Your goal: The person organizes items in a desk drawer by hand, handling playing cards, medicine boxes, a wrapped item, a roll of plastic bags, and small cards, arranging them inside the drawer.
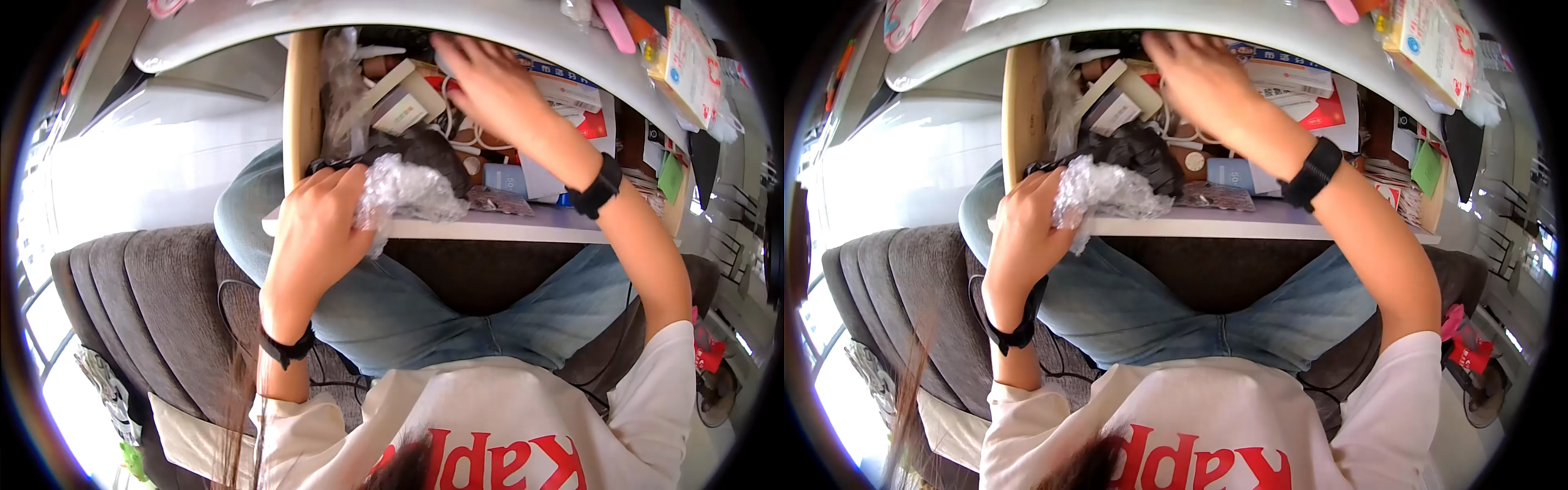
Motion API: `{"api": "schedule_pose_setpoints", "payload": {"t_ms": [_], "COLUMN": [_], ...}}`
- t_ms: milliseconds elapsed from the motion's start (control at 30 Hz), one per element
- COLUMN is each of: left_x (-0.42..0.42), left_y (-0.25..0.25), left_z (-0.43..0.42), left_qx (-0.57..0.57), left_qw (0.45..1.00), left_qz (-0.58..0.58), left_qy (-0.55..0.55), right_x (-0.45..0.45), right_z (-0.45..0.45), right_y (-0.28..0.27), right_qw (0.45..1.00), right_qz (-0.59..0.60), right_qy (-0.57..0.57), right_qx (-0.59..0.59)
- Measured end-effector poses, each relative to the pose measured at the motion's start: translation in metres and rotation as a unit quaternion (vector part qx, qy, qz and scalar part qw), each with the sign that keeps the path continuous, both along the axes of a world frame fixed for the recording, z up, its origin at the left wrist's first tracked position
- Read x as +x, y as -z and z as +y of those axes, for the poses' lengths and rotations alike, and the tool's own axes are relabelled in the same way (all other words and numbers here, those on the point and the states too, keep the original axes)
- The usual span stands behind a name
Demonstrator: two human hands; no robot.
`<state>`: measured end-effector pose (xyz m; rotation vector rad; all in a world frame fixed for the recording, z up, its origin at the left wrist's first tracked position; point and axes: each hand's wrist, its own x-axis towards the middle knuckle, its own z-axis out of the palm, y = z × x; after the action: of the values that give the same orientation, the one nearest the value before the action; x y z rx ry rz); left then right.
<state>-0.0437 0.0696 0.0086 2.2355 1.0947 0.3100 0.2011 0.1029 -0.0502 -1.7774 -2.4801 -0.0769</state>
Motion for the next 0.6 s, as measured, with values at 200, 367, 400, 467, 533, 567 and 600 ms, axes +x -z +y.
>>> {"api": "schedule_pose_setpoints", "payload": {"t_ms": [200, 367, 400, 467, 533, 567, 600], "left_x": [0.001, 0.001, 0.001, 0.002, 0.002, 0.002, 0.004], "left_y": [0.005, 0.010, 0.009, 0.007, 0.008, 0.008, 0.008], "left_z": [-0.009, -0.014, -0.013, -0.012, -0.012, -0.012, -0.012], "left_qx": [0.046, 0.057, 0.058, 0.062, 0.062, 0.059, 0.056], "left_qw": [0.999, 0.997, 0.997, 0.997, 0.997, 0.997, 0.998], "left_qz": [-0.016, -0.040, -0.036, -0.033, -0.033, -0.032, -0.030], "left_qy": [-0.013, -0.022, -0.022, -0.021, -0.019, -0.025, -0.029], "right_x": [0.025, 0.018, 0.018, 0.017, 0.014, 0.012, 0.007], "right_z": [-0.019, -0.058, -0.063, -0.065, -0.055, -0.047, -0.037], "right_y": [-0.005, -0.035, -0.039, -0.049, -0.047, -0.042, -0.035], "right_qw": [1.000, 0.987, 0.981, 0.965, 0.976, 0.977, 0.982], "right_qz": [-0.001, 0.065, 0.074, 0.061, 0.131, 0.166, 0.178], "right_qy": [0.003, -0.024, -0.045, -0.070, -0.044, -0.032, -0.019], "right_qx": [0.015, -0.145, -0.174, -0.245, -0.168, -0.128, -0.063]}}
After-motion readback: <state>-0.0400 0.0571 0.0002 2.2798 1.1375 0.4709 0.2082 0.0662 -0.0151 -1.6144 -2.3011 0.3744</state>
